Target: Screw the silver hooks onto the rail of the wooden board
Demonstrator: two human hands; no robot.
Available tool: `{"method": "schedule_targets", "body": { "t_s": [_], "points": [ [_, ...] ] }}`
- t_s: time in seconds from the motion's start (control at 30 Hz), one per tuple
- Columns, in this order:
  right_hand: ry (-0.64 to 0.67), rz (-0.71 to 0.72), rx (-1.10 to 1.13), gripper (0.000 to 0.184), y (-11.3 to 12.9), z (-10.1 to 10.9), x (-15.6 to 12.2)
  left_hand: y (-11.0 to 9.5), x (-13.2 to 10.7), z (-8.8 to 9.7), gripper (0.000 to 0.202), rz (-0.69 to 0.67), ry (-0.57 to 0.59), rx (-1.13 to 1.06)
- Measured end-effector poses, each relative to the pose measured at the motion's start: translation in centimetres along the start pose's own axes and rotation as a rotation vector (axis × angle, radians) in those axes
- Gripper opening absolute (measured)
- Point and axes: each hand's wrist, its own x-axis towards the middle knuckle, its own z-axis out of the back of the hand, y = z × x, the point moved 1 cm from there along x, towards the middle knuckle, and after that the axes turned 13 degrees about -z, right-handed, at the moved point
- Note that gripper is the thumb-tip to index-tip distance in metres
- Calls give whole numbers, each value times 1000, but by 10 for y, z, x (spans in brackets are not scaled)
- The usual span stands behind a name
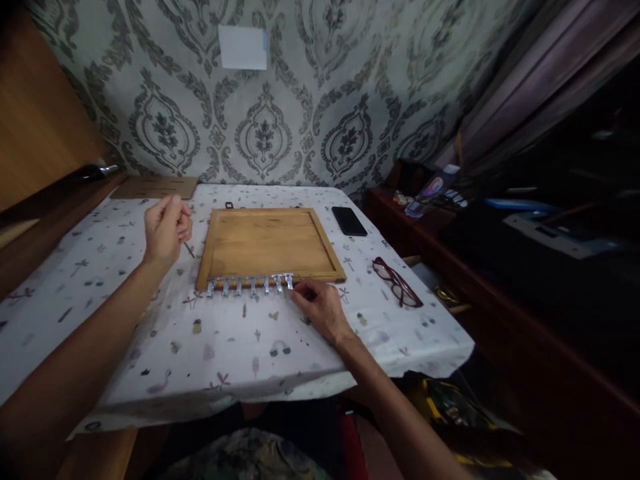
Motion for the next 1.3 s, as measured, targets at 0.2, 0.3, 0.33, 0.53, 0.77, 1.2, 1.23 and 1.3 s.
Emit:
{"method": "schedule_targets", "body": {
  "t_s": [0.2,0.3,0.33,0.53,0.77,1.2,1.23,1.3],
  "points": [
    [-3,13,-16,20,1,0,0,1,-1,0,51,7,5,9],
    [-7,15,-26,19,0,0,0,2,-2,0,52,13,6,13],
    [-10,17,-28,19,-1,0,0,2,-2,0,53,13,6,13],
    [-17,30,-30,17,-1,-1,0,1,-2,-1,54,31,-3,13],
    [-25,23,-30,15,-1,-1,0,2,-2,0,53,34,11,11],
    [-93,-20,-24,28,8,6,-6,11,-2,8,52,98,10,90],
    [-95,-17,-22,29,8,6,-6,12,-3,9,52,102,18,100],
    [-122,5,-3,30,9,8,-8,12,-4,10,52,104,42,123]
  ]
}}
